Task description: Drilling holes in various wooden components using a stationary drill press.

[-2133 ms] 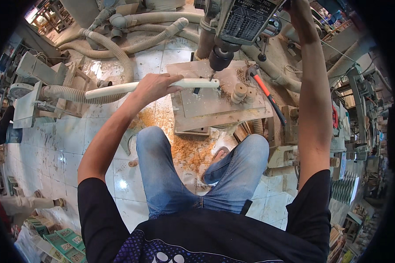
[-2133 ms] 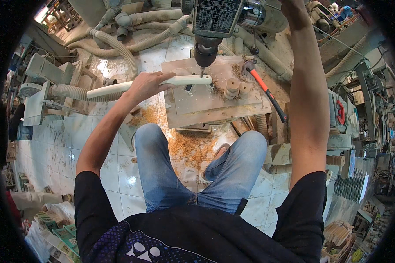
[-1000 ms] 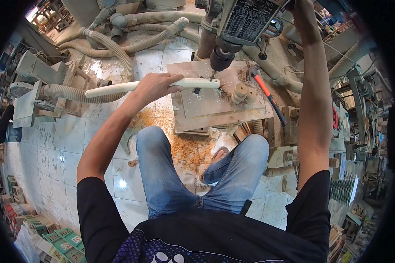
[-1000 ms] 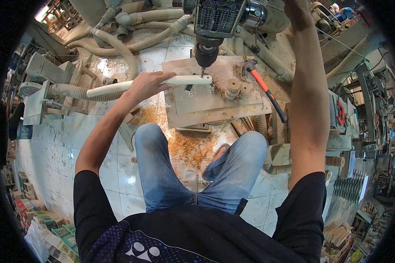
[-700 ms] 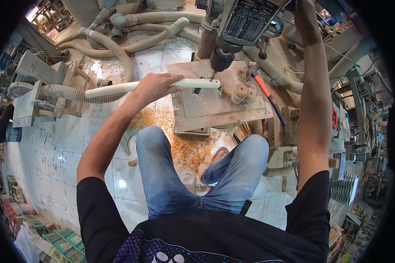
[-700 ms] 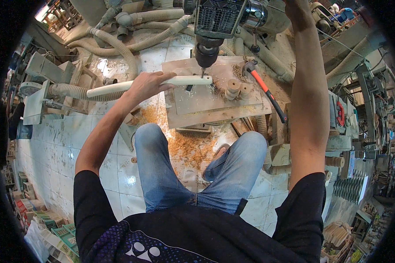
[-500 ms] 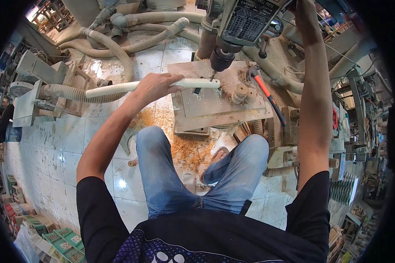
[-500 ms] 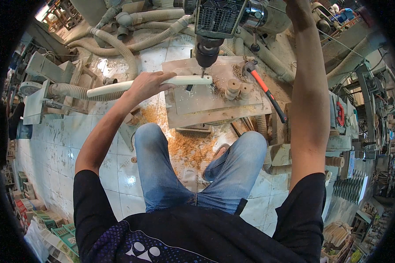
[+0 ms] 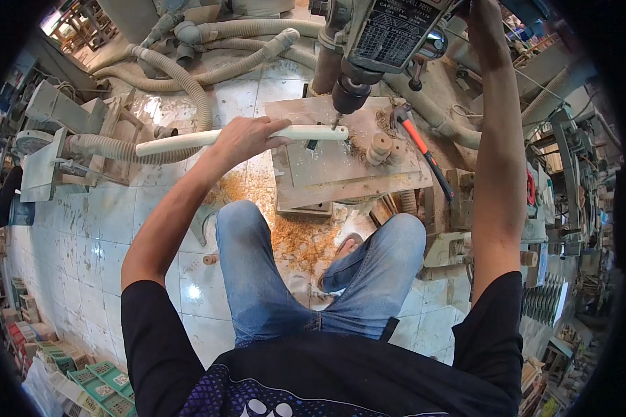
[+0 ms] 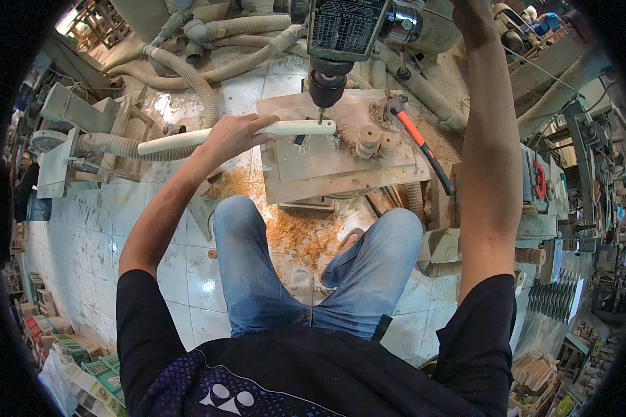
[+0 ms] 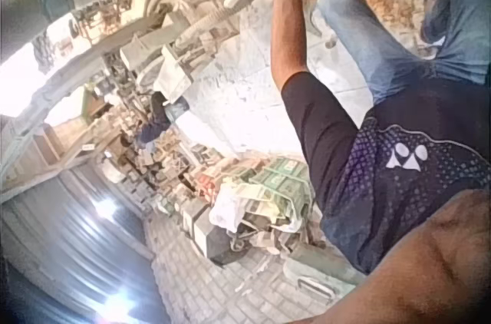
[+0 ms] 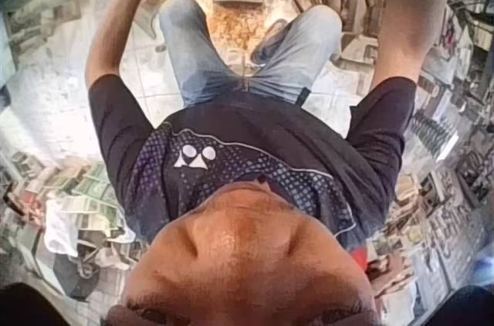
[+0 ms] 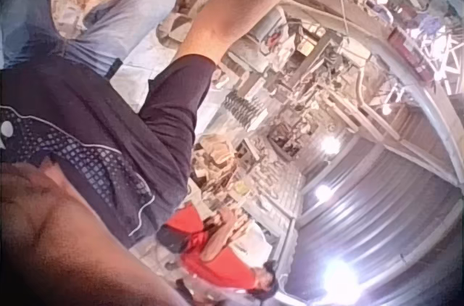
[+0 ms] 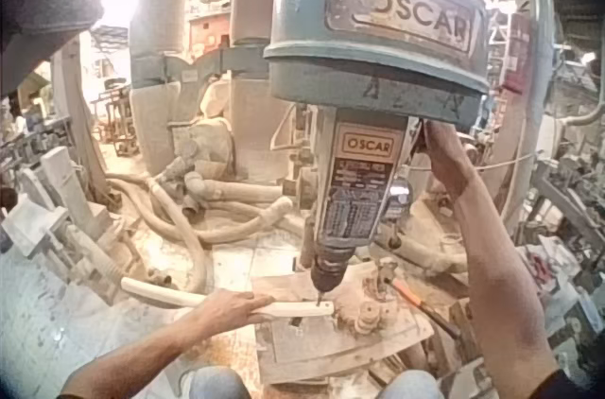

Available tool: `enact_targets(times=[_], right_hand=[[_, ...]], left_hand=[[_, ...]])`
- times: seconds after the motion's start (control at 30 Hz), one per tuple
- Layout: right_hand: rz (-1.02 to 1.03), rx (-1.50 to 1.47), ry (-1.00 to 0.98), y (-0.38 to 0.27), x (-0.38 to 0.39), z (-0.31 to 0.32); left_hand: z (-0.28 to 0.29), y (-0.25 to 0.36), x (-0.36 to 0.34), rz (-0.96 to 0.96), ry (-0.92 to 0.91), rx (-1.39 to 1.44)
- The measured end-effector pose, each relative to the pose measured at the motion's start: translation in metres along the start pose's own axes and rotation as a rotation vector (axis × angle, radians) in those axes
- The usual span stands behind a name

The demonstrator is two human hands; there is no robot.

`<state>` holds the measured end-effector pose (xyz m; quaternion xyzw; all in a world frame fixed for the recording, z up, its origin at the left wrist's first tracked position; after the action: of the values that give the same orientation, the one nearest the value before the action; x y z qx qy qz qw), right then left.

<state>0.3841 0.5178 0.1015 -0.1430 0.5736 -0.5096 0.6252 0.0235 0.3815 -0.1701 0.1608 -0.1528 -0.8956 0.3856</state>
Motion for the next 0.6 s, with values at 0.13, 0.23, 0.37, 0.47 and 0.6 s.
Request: enact_targets(times=[0.13,0.23,0.37,0.47,0.6], right_hand=[[0.002,-0.003,0.002,-0.0003,0.0001,0.0011],[0.005,-0.003,0.003,-0.0009,0.0004,0.002],[0.003,-0.009,0.004,-0.0013,0.0004,0.0029],[0.004,-0.01,0.005,-0.0017,0.0004,0.0038],[0.007,-0.016,0.008,-0.0025,0.0002,0.0042]], left_hand=[[-0.0008,-0.0002,-0.0009,-0.003,-0.005,0.015],[-0.001,-0.0005,-0.0007,-0.01,0.0,0.013],[-0.0019,-0.0015,0.0001,-0.01,-0.001,0.004],[-0.0013,-0.0012,0.0,-0.02,0.012,0.009],[-0.0012,-0.001,0.0,-0.015,0.011,0.007]])
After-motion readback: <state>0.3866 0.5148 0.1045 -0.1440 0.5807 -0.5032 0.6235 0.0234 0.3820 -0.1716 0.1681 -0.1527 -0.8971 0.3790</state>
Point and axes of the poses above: each hand's wrist, its own x-axis away from the middle knuckle, its own z-axis out of the back of the hand, y = z × x, the point moved 8 cm from there along -x, towards the middle knuckle, and after that the axes turned 14 degrees about x, right-handed, at the moved point
